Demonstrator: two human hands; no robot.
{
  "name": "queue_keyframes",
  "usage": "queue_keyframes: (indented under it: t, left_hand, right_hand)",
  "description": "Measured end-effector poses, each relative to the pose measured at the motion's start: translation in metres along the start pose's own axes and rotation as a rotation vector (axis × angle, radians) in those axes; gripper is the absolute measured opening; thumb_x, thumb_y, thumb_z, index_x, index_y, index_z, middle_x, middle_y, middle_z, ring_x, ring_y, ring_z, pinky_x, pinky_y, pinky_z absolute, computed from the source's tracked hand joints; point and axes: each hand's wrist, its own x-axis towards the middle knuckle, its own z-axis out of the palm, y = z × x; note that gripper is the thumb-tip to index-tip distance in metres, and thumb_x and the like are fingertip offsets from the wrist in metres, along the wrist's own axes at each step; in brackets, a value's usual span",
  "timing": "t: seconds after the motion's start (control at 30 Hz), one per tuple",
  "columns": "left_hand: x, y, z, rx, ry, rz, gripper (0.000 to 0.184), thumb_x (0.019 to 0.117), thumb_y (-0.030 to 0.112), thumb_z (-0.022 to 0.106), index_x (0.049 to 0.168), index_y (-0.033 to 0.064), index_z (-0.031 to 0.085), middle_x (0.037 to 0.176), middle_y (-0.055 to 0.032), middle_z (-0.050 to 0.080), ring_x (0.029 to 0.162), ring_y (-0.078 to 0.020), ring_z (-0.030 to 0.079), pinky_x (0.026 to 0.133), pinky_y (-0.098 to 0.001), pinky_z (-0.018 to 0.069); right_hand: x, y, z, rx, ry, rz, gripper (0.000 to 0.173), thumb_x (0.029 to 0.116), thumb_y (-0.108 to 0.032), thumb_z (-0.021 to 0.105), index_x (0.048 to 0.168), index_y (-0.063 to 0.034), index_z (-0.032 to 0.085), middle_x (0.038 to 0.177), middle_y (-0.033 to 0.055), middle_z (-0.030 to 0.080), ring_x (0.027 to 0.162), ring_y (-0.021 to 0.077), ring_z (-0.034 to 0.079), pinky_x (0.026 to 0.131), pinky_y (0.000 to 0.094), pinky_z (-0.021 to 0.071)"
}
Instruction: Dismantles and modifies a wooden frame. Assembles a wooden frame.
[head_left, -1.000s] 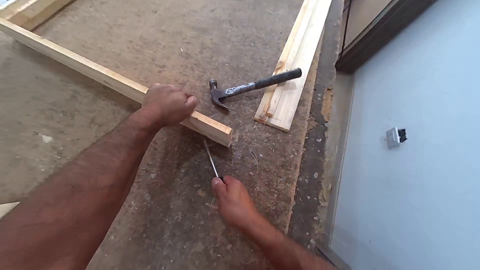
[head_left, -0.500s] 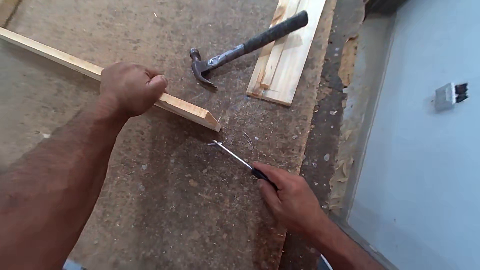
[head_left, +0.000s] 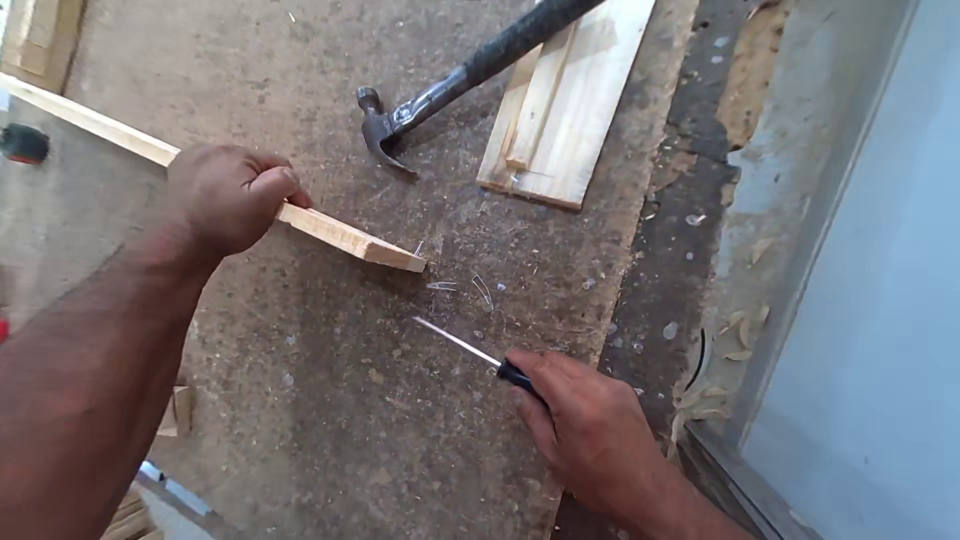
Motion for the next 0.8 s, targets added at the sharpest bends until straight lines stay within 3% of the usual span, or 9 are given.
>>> queue_keyframes:
  t: [0.13,0.23,0.33,0.4,0.47,0.53,0.6,0.7,0.8]
  left_hand:
    - [0.0,0.007,-0.005,0.013,-0.047,-0.015,0.056,0.098,0.045,0.027,0.081,0.0174,0.074,0.087,-0.0128,0.073,0.093,-0.0376,0.069,0.075,-0.0706,0.0463]
    - [0.001,0.014,-0.01,0.023,-0.066,0.002,0.055,0.0986,0.042,0.029,0.084,0.0168,0.076,0.09,-0.0119,0.074,0.097,-0.0369,0.069,0.085,-0.0701,0.0472]
    - [-0.002,0.013,-0.009,0.042,-0.058,0.009,0.058,0.0996,0.041,0.027,0.089,0.0173,0.078,0.098,-0.009,0.076,0.105,-0.0339,0.069,0.097,-0.066,0.0445]
    - [-0.001,0.011,-0.01,0.07,-0.044,0.031,0.061,0.1008,0.04,0.023,0.095,0.0169,0.079,0.107,-0.008,0.077,0.112,-0.0327,0.068,0.104,-0.0633,0.0423]
    - [-0.005,0.011,-0.005,0.079,-0.013,0.029,0.061,0.1003,0.04,0.023,0.1,0.0179,0.079,0.116,-0.0052,0.076,0.12,-0.0307,0.065,0.11,-0.0614,0.0388]
    - [-0.009,0.013,-0.002,0.055,-0.002,-0.017,0.06,0.0993,0.041,0.023,0.104,0.0199,0.079,0.127,-0.0012,0.073,0.13,-0.0289,0.059,0.117,-0.063,0.0292]
    - [-0.008,0.014,-0.001,0.013,0.023,-0.042,0.058,0.0991,0.041,0.025,0.105,0.0196,0.079,0.132,-0.0004,0.07,0.136,-0.029,0.055,0.12,-0.0674,0.0208]
    - [-0.011,0.013,0.001,-0.017,0.056,-0.058,0.057,0.0984,0.041,0.026,0.102,0.0186,0.078,0.136,-0.0007,0.067,0.139,-0.03,0.051,0.116,-0.0703,0.0223]
    - [-0.013,0.017,0.0,-0.055,0.064,-0.125,0.051,0.0972,0.039,0.029,0.1,0.0221,0.077,0.144,0.0001,0.062,0.148,-0.0339,0.039,0.119,-0.0722,0.0132]
  right_hand:
    - [0.008,-0.005,0.01,-0.034,-0.092,-0.179,0.023,0.1013,-0.024,0.057,0.118,-0.0252,0.073,0.089,-0.0024,0.069,0.084,0.0165,0.066,0.068,0.034,0.0555]
    - [0.021,-0.008,0.029,-0.081,-0.181,-0.288,0.021,0.1022,-0.02,0.054,0.113,-0.0203,0.072,0.095,0.0026,0.07,0.091,0.0225,0.067,0.074,0.0388,0.057]
    - [0.041,-0.013,0.023,-0.117,-0.237,-0.299,0.028,0.104,-0.038,0.055,0.107,-0.016,0.072,0.102,0.0054,0.069,0.099,0.024,0.067,0.082,0.0413,0.0569]
    - [0.068,-0.013,0.004,-0.159,-0.128,-0.287,0.032,0.1033,-0.043,0.056,0.105,-0.0171,0.074,0.105,0.0038,0.071,0.102,0.0222,0.068,0.086,0.0415,0.0576]
    - [0.108,-0.008,-0.022,-0.22,0.001,-0.304,0.027,0.1026,-0.036,0.058,0.108,-0.0156,0.075,0.11,0.0047,0.072,0.109,0.0231,0.067,0.093,0.0433,0.0571]
    - [0.164,-0.006,-0.047,-0.3,0.103,-0.315,0.025,0.1025,-0.028,0.056,0.113,-0.0123,0.073,0.115,0.0079,0.071,0.113,0.0257,0.067,0.096,0.0451,0.0559]
    - [0.228,-0.007,-0.06,-0.397,0.135,-0.345,0.025,0.1008,-0.024,0.059,0.118,-0.0103,0.071,0.119,0.0116,0.07,0.115,0.0308,0.066,0.096,0.0494,0.0549]
    - [0.314,-0.001,-0.049,-0.55,-0.116,-0.394,0.031,0.0975,-0.025,0.063,0.123,-0.0079,0.067,0.122,0.0178,0.068,0.116,0.0394,0.063,0.095,0.058,0.0504]
    - [0.356,-0.004,-0.029,-0.702,-0.4,-0.386,0.019,0.0982,-0.021,0.06,0.109,-0.0064,0.066,0.104,0.0195,0.069,0.098,0.0427,0.069,0.073,0.0619,0.0546]
